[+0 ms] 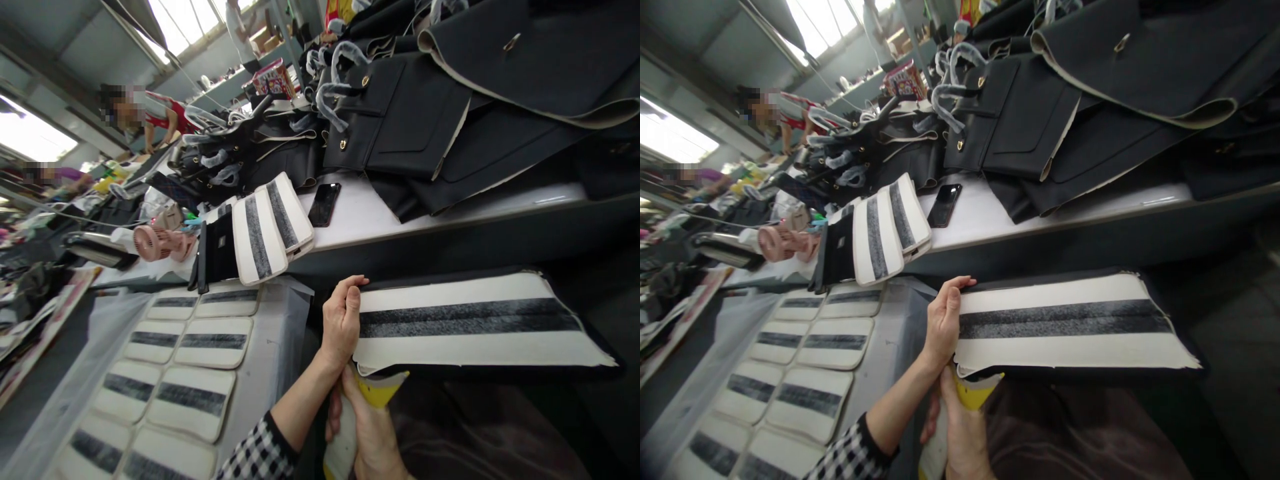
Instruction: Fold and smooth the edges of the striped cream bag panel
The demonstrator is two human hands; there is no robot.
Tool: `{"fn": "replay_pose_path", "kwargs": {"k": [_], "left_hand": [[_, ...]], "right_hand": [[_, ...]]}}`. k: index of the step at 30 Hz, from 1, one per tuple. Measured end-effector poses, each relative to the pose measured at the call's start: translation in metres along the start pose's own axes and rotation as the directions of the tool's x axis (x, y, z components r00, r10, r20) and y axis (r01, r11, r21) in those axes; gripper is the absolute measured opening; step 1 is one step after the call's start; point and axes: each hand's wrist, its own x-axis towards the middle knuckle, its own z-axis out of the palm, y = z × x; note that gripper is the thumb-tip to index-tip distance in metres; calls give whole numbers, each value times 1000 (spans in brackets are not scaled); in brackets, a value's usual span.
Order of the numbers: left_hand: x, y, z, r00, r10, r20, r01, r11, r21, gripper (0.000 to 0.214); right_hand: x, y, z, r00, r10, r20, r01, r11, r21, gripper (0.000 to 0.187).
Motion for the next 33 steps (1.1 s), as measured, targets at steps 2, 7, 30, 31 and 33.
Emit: {"fn": "replay_pose_path", "kwargs": {"k": [2,7,30,31,33], "left_hand": [[1,-1,1,1000,-5,-4,5,1000,3,33],[3,-1,4,1000,-19,-3,19,999,27,32],[7,-2,16,998,-58,-7,59,993,101,31],[8,-1,17,998,-59,-12,60,992,109,31],[8,1,20,998,-54,-32,58,990,132,31]], "right_hand": [[-1,-5,-2,998,55,3,-55,998,-34,52],[-2,-19,-3,983,184,-15,-184,978,-95,58],[10,-69,-28,897,409,169,-351,890,-291,63],[12,-70,-30,895,414,167,-353,885,-303,65],[15,-72,-34,898,417,144,-356,878,-320,68]]}}
